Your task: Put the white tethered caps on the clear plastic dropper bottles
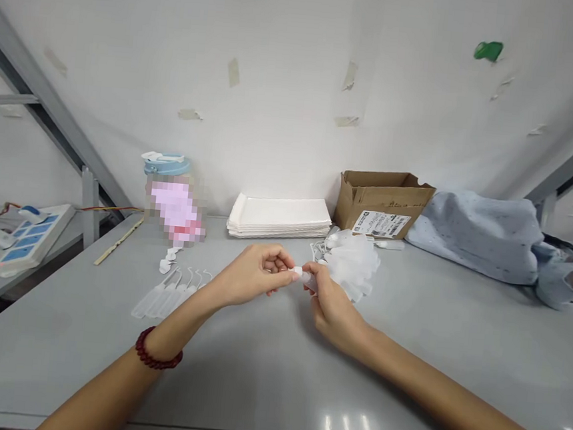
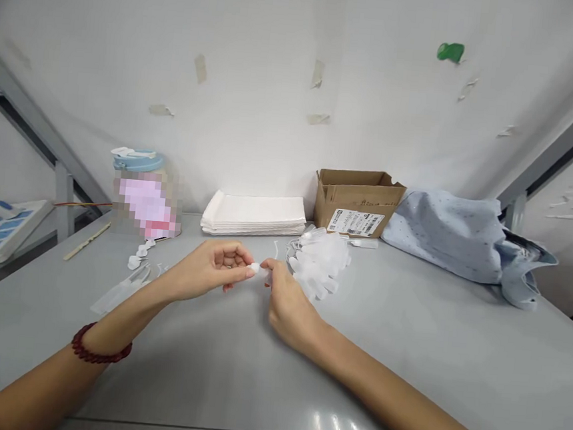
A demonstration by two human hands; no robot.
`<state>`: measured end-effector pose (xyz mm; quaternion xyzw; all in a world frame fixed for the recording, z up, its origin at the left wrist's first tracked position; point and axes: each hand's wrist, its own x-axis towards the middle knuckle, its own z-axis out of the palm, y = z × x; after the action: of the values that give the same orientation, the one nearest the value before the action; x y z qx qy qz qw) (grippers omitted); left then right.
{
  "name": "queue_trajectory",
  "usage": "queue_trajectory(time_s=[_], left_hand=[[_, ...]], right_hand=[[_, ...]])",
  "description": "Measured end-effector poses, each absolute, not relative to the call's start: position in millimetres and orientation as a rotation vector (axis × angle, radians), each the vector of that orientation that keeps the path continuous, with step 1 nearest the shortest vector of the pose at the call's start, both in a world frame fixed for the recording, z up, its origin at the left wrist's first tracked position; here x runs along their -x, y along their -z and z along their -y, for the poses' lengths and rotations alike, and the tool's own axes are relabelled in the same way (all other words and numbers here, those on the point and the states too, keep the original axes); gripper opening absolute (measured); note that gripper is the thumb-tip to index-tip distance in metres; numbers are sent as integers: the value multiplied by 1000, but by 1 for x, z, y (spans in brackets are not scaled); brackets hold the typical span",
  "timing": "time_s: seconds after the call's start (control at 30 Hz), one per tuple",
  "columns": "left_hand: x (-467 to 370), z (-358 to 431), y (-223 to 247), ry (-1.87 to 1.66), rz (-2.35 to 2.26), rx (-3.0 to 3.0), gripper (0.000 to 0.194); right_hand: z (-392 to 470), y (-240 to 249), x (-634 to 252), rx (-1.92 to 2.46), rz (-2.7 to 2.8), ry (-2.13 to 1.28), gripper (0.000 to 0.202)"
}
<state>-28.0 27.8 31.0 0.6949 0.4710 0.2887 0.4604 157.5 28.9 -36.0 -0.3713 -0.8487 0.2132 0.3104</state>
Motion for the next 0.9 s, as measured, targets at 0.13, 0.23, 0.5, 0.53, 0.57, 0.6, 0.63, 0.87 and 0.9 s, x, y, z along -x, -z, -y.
queue_trajectory(time_s=[0.13, 0.23, 0.5, 0.53, 0.57, 0.6, 0.63, 0.87, 0.9], left_hand=[[26, -22, -19, -772, -1224, -1784, 20], [27, -15, -10, -849, -1241, -1833, 20], [22, -12, 0, -980, -1205, -1779, 13], [22, -12, 2, -998, -1189, -1818, 11], [23, -13, 4, -1011, -1171, -1873, 10], [24, -13, 5, -1021, -1154, -1942, 9], [24, -13, 6, -1027, -1140, -2022, 10], [24, -12, 3, -1050, -1153, -2084, 11], [22, -12, 3, -1039, -1169, -1981, 11]], right_hand=[[-31, 41, -161, 858, 2344, -271, 53], [-32, 38, -163, 805, 2382, -48, 37], [-34, 34, -161, 732, 2405, 187, 32], [-33, 35, -162, 744, 2413, 137, 33], [-33, 36, -162, 764, 2422, 76, 36], [-32, 37, -163, 790, 2428, 10, 40], [-31, 37, -163, 817, 2432, -59, 44], [-26, 32, -163, 1017, 2337, -544, 55], [-25, 32, -162, 1009, 2329, -543, 54]])
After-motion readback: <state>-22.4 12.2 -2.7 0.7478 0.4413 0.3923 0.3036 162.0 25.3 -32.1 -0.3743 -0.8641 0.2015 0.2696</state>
